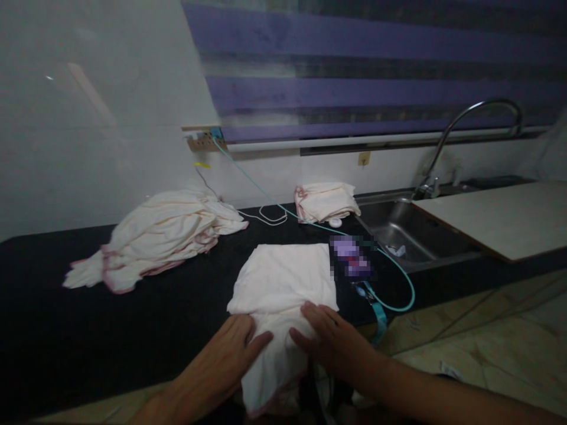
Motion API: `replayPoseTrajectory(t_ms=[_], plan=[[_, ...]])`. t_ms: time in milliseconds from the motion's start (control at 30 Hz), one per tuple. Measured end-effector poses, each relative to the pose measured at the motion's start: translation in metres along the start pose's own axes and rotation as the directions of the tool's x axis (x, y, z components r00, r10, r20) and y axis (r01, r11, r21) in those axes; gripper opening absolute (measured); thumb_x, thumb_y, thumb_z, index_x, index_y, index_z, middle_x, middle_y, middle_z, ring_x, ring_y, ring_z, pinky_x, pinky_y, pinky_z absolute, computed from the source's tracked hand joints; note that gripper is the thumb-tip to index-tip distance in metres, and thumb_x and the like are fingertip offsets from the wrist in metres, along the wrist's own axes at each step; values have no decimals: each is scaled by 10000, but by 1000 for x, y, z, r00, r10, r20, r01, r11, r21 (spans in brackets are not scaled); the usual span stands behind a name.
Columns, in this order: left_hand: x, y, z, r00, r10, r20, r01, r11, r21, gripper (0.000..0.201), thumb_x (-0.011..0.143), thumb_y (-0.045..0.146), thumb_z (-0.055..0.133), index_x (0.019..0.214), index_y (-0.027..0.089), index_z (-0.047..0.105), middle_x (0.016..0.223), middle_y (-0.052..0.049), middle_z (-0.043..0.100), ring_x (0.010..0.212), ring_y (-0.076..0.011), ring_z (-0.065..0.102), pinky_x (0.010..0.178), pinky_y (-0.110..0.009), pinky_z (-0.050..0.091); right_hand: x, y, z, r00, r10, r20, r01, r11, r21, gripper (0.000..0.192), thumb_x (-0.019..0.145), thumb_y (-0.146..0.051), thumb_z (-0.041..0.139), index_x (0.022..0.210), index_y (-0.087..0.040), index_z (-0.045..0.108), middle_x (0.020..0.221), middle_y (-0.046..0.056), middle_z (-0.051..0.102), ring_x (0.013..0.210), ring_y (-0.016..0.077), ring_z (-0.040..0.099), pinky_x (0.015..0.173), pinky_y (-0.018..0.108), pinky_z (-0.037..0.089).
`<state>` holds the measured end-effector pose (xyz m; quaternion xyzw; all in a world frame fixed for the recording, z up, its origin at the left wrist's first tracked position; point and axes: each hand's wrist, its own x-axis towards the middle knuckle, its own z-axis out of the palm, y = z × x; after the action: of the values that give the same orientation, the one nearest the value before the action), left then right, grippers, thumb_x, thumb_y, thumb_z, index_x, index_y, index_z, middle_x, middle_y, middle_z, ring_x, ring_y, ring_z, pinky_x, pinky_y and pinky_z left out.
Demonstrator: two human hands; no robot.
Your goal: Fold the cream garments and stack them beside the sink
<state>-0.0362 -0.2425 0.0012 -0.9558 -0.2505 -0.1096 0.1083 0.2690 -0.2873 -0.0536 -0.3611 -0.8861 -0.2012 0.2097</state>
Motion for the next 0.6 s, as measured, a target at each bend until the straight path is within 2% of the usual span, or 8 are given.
replayPoseTrajectory(t_ms=[67, 200, 300, 433, 500, 600], plan=[[0, 0, 5, 999, -33, -11, 33, 999, -36, 308, 899, 117, 574, 1194, 199, 610, 1003, -89, 588, 894, -224, 545, 784, -344, 511, 1, 2, -1, 1000, -24, 19, 24, 1000, 3, 599, 959, -221, 645, 1519, -235, 432, 1508, 185, 530, 1464, 312, 435, 1158, 495, 428], [-4, -6, 8, 1000, -21, -14, 19, 996, -84, 285, 871, 75, 549, 1124, 188, 613, 1088, -103, 601, 997, -237, 560, 908, -390, 514, 3, 4, -5, 998, -32, 54, 32, 999, -6, 575, 987, -272, 629, 1528, -224, 439, 1489, 199, 535, 1478, 335, 412, 1179, 503, 396], [-2, -11, 5, 1000, 9, -19, -10, 999, -53, 490, 832, 18, 522, 1281, 201, 592, 1256, -121, 603, 1181, -274, 545, 1021, -454, 486, 4, 7, -10, 995, -77, 62, 79, 996, -28, 616, 989, -298, 637, 1557, -241, 406, 1493, 199, 529, 1481, 351, 409, 1190, 504, 387], [6, -11, -1, 1000, 17, 20, -16, 1000, -24, 856, 777, 2, 542, 1575, 276, 393, 1589, -102, 443, 1518, -348, 288, 1220, -620, 293, 7, 11, -10, 988, -133, 85, 136, 990, -35, 670, 985, -344, 647, 1583, -250, 360, 1470, 199, 538, 1469, 360, 422, 1192, 534, 385], [10, -10, -2, 997, -24, 73, 27, 999, -37, 958, 757, -1, 559, 1626, 320, 313, 1674, -75, 340, 1570, -349, 205, 1243, -634, 270, 9, 14, -8, 987, -129, 94, 132, 991, -35, 664, 992, -350, 637, 1584, -255, 352, 1455, 195, 545, 1454, 349, 439, 1193, 540, 384], [12, -9, -2, 989, -45, 140, 54, 996, -64, 1019, 752, -4, 573, 1647, 369, 260, 1731, -52, 225, 1595, -348, 161, 1236, -628, 317, 11, 18, -4, 986, -141, 84, 145, 989, -37, 636, 1004, -327, 620, 1578, -262, 353, 1432, 181, 557, 1449, 327, 442, 1205, 540, 373]])
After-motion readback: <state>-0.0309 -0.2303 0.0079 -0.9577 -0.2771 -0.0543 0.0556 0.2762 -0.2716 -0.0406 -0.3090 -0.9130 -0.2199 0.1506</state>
